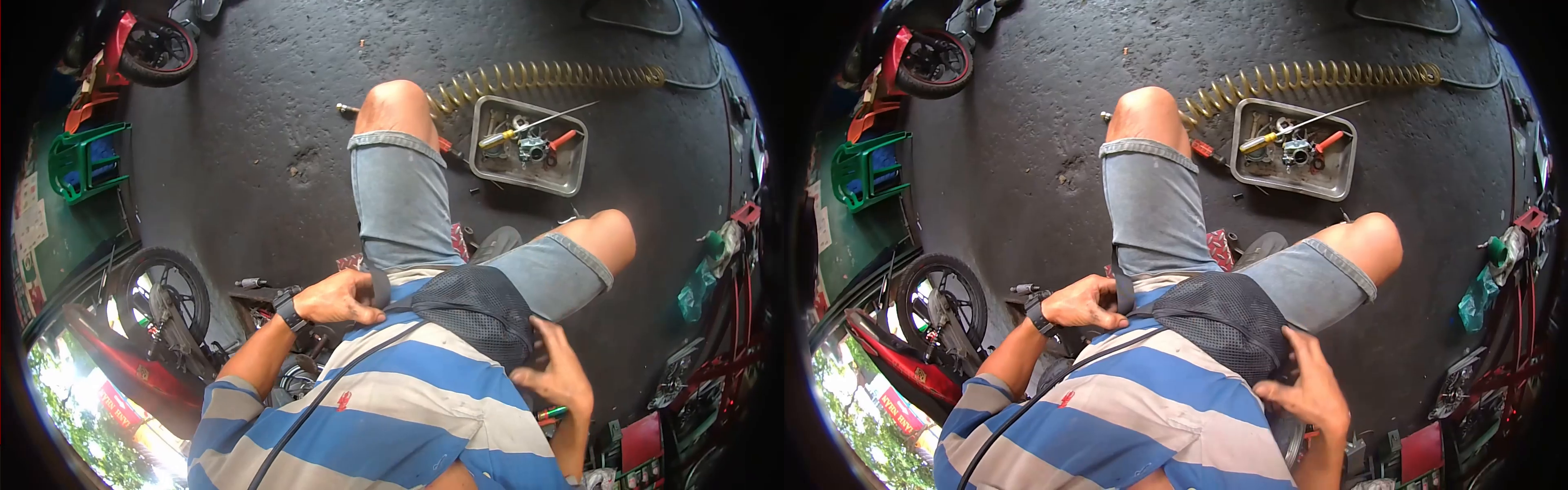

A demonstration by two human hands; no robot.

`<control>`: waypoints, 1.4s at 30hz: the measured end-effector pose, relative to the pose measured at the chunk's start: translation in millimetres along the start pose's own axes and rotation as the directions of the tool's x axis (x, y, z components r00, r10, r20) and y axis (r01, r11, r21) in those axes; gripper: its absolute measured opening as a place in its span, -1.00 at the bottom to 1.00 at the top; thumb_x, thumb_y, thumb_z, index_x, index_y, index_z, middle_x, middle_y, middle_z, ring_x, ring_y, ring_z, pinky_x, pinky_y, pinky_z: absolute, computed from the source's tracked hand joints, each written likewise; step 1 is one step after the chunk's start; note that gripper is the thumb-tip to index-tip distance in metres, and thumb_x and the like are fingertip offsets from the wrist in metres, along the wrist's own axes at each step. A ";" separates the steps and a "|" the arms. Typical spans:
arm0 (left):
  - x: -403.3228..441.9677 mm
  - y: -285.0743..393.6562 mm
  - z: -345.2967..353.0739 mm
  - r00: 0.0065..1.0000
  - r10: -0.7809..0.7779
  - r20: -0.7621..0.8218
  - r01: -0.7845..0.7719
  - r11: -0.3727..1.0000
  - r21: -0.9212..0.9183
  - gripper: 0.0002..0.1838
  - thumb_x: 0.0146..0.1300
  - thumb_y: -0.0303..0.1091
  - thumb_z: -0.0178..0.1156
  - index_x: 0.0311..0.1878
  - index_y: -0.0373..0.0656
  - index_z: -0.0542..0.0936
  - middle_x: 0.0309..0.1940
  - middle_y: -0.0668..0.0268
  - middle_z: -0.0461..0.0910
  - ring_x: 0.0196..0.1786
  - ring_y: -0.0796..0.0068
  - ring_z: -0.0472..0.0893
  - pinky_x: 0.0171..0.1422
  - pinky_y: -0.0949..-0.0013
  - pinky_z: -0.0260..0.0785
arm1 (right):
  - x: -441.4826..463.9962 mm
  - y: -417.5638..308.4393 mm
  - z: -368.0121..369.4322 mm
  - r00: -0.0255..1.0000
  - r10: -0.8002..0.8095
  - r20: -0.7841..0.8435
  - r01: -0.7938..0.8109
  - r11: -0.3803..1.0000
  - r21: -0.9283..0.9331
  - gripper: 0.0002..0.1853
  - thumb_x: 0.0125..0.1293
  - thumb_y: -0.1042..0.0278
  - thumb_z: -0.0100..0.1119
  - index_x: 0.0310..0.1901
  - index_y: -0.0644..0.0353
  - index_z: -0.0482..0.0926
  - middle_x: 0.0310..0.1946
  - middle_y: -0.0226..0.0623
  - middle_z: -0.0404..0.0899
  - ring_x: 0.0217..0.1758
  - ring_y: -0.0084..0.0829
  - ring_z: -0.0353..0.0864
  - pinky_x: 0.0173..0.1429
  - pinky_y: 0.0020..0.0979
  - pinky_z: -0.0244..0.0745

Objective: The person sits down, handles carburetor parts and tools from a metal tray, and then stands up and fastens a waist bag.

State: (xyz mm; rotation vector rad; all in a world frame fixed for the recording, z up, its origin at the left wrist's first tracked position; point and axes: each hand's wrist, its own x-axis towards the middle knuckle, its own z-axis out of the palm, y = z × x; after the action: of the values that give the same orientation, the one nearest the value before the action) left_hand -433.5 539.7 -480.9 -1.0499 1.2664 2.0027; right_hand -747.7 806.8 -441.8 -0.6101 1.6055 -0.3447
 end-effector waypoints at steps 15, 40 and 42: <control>-32.2 -59.2 6.2 0.985 -0.152 -0.076 0.103 0.889 -0.447 -0.62 0.21 -0.36 0.51 0.06 -0.23 0.66 -0.13 0.41 0.69 -0.05 0.57 0.62 0.14 0.38 0.45 | 66.7 -6.8 19.8 0.973 -0.136 -0.186 0.195 0.916 0.350 -0.03 0.01 -0.01 0.66 0.41 0.28 0.42 0.36 -0.08 0.40 0.39 -0.15 0.48 0.38 -0.13 0.48; 183.7 173.2 -28.6 0.742 0.668 -0.055 -0.474 0.581 0.661 -0.70 0.47 -0.19 0.26 -0.03 -0.28 0.66 -0.35 0.37 0.65 -0.30 0.64 0.53 -0.17 0.44 0.45 | 139.4 -53.4 -27.9 0.657 -0.469 -0.591 0.451 0.872 -0.191 -0.55 0.27 0.28 0.45 0.11 0.35 0.62 -0.05 -0.10 0.64 -0.02 -0.23 0.66 0.13 -0.30 0.55; 181.1 153.2 -36.8 0.725 0.687 -0.048 -0.528 0.599 0.602 -0.73 0.43 -0.25 0.29 -0.05 -0.31 0.66 -0.41 0.31 0.63 -0.33 0.65 0.53 -0.22 0.42 0.45 | 145.7 -44.8 5.3 0.677 -0.664 -0.318 0.549 0.743 -0.382 -0.46 0.23 0.08 0.45 0.07 0.34 0.59 -0.07 0.04 0.62 0.02 0.02 0.62 0.14 -0.10 0.54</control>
State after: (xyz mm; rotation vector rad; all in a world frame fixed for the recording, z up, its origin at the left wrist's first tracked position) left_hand -639.0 450.1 -566.8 -0.6412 2.4659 1.7298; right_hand -739.6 688.1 -537.2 -1.3713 1.8506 -0.8342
